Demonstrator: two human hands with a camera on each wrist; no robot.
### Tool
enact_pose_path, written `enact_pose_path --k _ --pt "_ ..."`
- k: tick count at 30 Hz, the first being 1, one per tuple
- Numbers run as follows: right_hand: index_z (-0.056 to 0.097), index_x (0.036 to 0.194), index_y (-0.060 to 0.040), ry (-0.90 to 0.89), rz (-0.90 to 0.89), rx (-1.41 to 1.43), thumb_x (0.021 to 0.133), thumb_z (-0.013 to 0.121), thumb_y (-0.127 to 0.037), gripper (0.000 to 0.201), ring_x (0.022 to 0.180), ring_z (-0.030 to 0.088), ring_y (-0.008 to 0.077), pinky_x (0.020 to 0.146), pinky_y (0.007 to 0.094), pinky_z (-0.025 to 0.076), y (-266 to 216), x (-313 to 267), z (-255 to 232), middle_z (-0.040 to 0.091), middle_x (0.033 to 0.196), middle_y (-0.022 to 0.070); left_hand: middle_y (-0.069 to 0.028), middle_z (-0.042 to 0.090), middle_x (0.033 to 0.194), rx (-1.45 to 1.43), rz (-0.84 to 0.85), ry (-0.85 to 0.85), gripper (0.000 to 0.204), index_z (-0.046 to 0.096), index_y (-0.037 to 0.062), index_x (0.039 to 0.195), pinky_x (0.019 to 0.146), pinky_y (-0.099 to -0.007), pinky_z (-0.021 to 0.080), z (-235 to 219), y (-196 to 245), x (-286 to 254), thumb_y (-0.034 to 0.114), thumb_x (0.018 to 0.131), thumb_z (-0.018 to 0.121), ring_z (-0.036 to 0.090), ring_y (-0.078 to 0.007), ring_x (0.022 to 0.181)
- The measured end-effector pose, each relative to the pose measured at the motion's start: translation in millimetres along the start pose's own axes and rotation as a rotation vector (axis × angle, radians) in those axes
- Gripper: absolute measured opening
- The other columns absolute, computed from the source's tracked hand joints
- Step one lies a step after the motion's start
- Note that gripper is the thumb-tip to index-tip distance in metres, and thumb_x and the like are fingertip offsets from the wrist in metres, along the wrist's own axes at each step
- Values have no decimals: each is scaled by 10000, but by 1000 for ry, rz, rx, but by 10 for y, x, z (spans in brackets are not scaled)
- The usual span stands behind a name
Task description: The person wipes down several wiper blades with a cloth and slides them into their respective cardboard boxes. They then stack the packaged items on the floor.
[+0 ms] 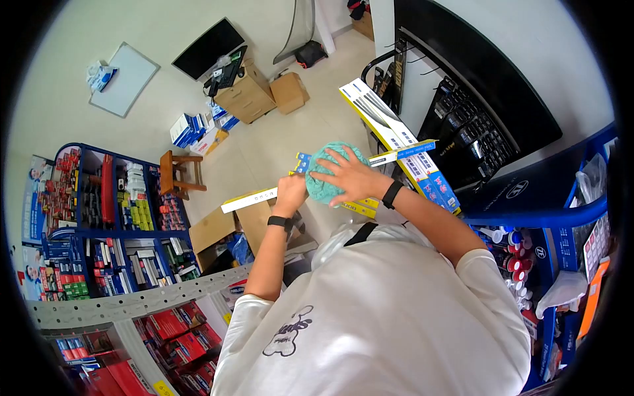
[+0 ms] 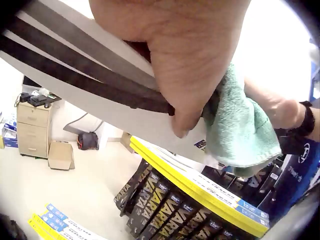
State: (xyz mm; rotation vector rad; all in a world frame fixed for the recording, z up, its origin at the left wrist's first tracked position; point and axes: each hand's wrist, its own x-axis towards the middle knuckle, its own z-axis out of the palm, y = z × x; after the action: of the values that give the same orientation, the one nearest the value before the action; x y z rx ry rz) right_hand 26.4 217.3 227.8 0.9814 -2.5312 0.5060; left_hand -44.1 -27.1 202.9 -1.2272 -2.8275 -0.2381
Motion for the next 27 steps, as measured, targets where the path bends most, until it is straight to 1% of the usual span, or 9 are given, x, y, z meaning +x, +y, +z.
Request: enact_pose_path --k 3,6,8,12,14,16,21,23,27 --pt "472 1490 -182 -80 76 -39 713 837 -453 900 1307 489 336 1020 583 370 47 4 65 566 1358 113 -142 690 817 32 31 -13 173 667 56 812 650 -458 532 -112 158 33 165 730 773 677 -361 782" --pt "562 1377 -133 -206 156 -216 815 735 -369 633 1199 547 290 977 532 400 20 97 15 623 1220 85 -134 682 819 27 39 18 206 655 48 810 648 -461 533 -147 253 100 195 742 781 678 -350 771" --pt "646 1160 -130 23 206 -365 857 641 -245 324 1094 579 244 946 497 409 62 97 165 648 1051 49 -129 679 816 38 64 37 215 650 47 820 643 -456 533 -206 281 136 206 754 779 678 -343 767" --pt "635 996 -126 -34 321 -370 781 663 -161 220 1120 578 244 993 498 397 34 116 216 642 997 41 -84 685 758 123 186 178 107 652 72 795 565 -390 552 -291 323 228 158 793 717 693 -254 672" --pt "618 912 -146 67 292 -393 796 637 -152 118 1060 586 228 978 506 405 25 106 174 624 906 26 -79 691 779 136 181 164 97 651 72 792 566 -386 553 -282 313 226 151 801 707 697 -243 689" --pt "632 935 -149 59 276 -370 819 624 -161 117 1068 587 228 972 509 404 42 54 140 635 921 22 -73 697 799 153 180 151 89 650 71 789 567 -381 555 -283 303 228 144 809 697 702 -233 705" --pt "642 953 -154 77 264 -366 844 608 -165 115 1088 592 231 1001 534 396 232 -224 133 651 954 20 -72 707 864 65 201 122 275 663 96 1048 649 -390 560 -403 383 184 239 829 750 705 -241 811" --pt "640 954 -154 82 367 -401 844 605 -164 116 1118 593 225 1036 551 383 405 -444 94 656 978 12 -65 712 874 80 189 126 295 662 109 1078 651 -387 561 -466 309 118 247 833 750 706 -236 814" --pt "644 970 -158 15 325 -468 843 606 -169 133 1144 592 220 1050 567 378 649 -851 -78 658 993 11 -55 717 886 100 213 124 308 661 118 1104 657 -383 565 -562 295 63 241 836 750 708 -232 824"
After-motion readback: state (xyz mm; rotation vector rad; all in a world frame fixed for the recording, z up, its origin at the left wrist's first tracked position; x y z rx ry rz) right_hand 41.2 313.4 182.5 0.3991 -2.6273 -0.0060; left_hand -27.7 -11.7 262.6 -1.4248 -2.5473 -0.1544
